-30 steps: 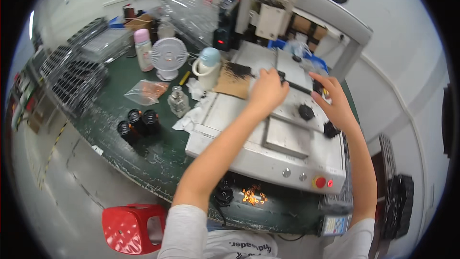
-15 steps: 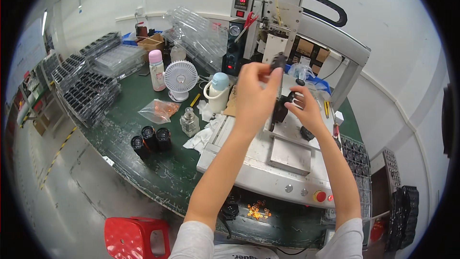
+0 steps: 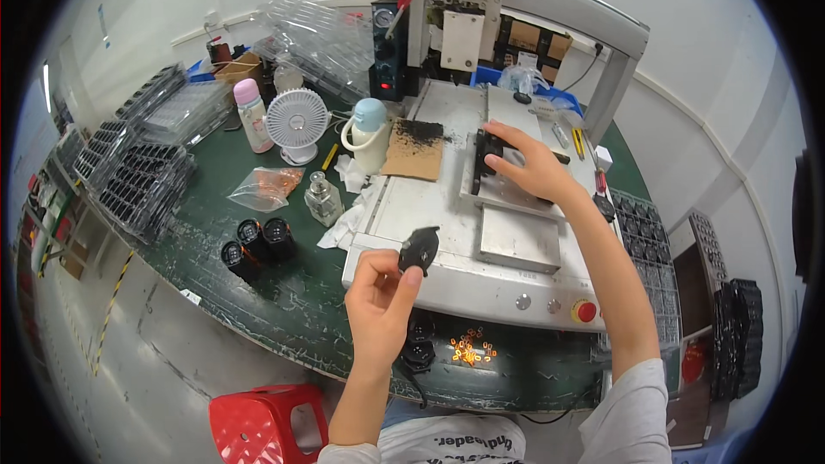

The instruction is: The recorder is assembling small electronic components, specifically placing copper-coiled parts into a machine for processing and then removing them, eventually recording progress on a tally counter.

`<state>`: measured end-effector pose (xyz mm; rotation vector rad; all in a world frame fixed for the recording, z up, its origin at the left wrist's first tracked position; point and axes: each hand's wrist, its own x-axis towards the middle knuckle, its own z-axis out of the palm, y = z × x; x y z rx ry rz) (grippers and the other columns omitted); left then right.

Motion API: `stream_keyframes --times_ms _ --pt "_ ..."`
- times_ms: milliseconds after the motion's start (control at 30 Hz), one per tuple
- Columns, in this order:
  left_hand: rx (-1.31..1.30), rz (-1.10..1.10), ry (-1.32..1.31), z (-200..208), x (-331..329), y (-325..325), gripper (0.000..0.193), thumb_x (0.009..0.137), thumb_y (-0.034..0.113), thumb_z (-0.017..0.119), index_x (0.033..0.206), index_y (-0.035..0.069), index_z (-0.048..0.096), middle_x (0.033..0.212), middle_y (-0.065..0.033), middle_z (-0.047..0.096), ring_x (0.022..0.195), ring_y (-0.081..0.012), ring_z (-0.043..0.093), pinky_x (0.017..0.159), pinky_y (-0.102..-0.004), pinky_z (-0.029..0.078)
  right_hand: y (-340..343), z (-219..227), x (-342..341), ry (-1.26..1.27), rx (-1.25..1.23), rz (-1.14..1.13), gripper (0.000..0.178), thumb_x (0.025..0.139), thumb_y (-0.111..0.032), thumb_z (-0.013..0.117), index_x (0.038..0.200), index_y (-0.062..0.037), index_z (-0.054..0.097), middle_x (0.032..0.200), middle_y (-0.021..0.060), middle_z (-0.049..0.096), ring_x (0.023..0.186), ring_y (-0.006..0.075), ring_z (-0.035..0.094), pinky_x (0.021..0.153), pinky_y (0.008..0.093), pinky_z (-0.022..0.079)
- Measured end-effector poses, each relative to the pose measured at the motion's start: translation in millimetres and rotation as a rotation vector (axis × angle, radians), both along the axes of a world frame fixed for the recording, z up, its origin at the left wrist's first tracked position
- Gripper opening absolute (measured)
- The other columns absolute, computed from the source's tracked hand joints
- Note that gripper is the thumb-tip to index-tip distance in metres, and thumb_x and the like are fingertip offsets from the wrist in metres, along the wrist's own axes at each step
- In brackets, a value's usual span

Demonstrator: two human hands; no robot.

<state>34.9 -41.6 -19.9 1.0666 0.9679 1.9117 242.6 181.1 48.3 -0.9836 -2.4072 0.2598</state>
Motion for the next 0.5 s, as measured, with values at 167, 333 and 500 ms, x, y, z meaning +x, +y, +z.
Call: stream_keyframes --times_ms 167,333,500 --pt "-0.003 -0.117 0.035 -20.3 11.6 -29.7 0.018 0.084 -0.004 0.068 0.092 0.001 0.052 0.100 -0.0032 0.047 0.085 -0.0085 0.044 0.073 -0.0212 0.039 -55.5 25.1 32.0 -0.261 0.239 -0.103 0.049 0.094 -0.024 0.057 0.141 -0.0179 0.046 0.148 0.0084 0.042 0.130 0.0323 0.045 0.108 0.0399 0.035" --pt "-0.066 -0.207 0.010 -41.0 23.0 -61.8 0.018 0.082 0.001 0.070 0.089 0.000 0.053 0.097 -0.0078 0.049 0.084 -0.0125 0.049 0.077 -0.0236 0.041 -167.4 3.6 103.8 -0.048 0.288 -0.308 0.037 0.082 0.007 0.056 0.116 -0.0047 0.064 0.116 0.0152 0.062 0.108 0.0332 0.060 0.091 0.0374 0.048" --pt "-0.163 -0.137 -0.096 -58.5 34.8 -61.9 0.026 0.084 0.018 0.073 0.085 0.003 0.052 0.093 -0.0072 0.051 0.077 -0.0116 0.053 0.064 -0.0219 0.045 -233.0 -63.6 155.3 -0.042 0.212 -0.494 0.040 0.075 0.015 0.051 0.107 -0.0018 0.067 0.109 0.0162 0.064 0.105 0.0327 0.062 0.091 0.0382 0.049"
